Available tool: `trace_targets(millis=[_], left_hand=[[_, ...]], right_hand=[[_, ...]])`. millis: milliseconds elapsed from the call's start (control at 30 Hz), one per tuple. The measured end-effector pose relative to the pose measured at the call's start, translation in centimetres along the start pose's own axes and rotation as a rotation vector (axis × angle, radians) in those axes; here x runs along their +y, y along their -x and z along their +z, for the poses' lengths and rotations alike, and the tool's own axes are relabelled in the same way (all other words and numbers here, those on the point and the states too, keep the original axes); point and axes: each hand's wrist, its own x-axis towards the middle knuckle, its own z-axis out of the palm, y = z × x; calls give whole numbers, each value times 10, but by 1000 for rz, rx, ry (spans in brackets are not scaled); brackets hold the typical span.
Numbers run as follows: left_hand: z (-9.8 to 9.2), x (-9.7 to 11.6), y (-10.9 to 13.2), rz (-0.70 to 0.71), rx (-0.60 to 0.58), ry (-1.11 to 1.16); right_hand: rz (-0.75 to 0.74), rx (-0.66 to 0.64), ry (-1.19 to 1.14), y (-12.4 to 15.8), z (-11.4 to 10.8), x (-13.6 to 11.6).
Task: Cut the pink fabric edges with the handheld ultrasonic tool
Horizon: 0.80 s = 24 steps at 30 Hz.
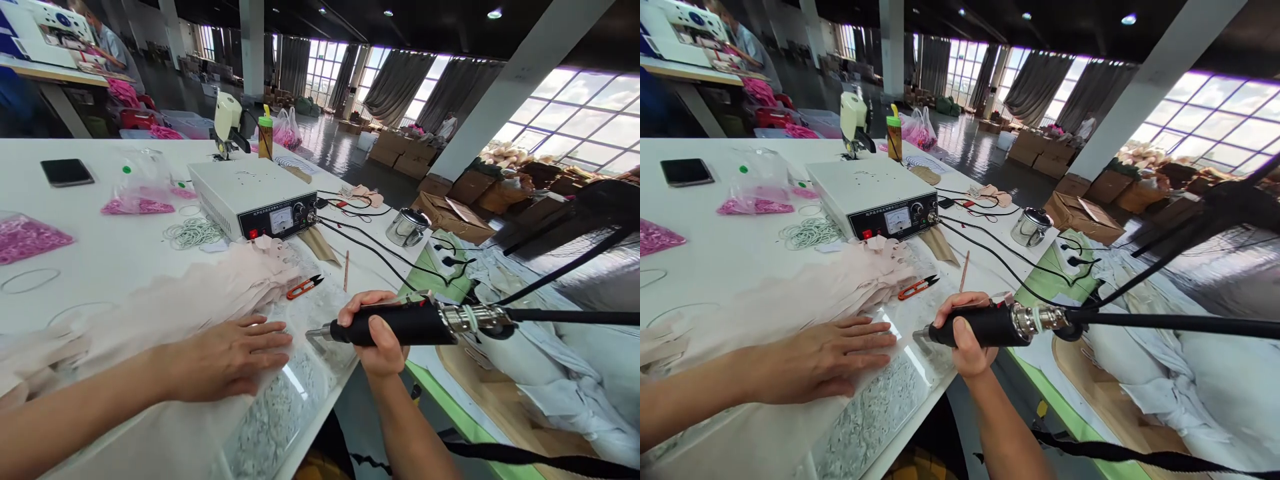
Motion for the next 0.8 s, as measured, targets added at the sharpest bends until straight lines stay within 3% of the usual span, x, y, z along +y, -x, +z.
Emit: trace_targets(millis=[800], left_hand=[[0, -22, 0, 93, -53, 101]], right_hand=[[7, 56, 12, -5, 8, 6]])
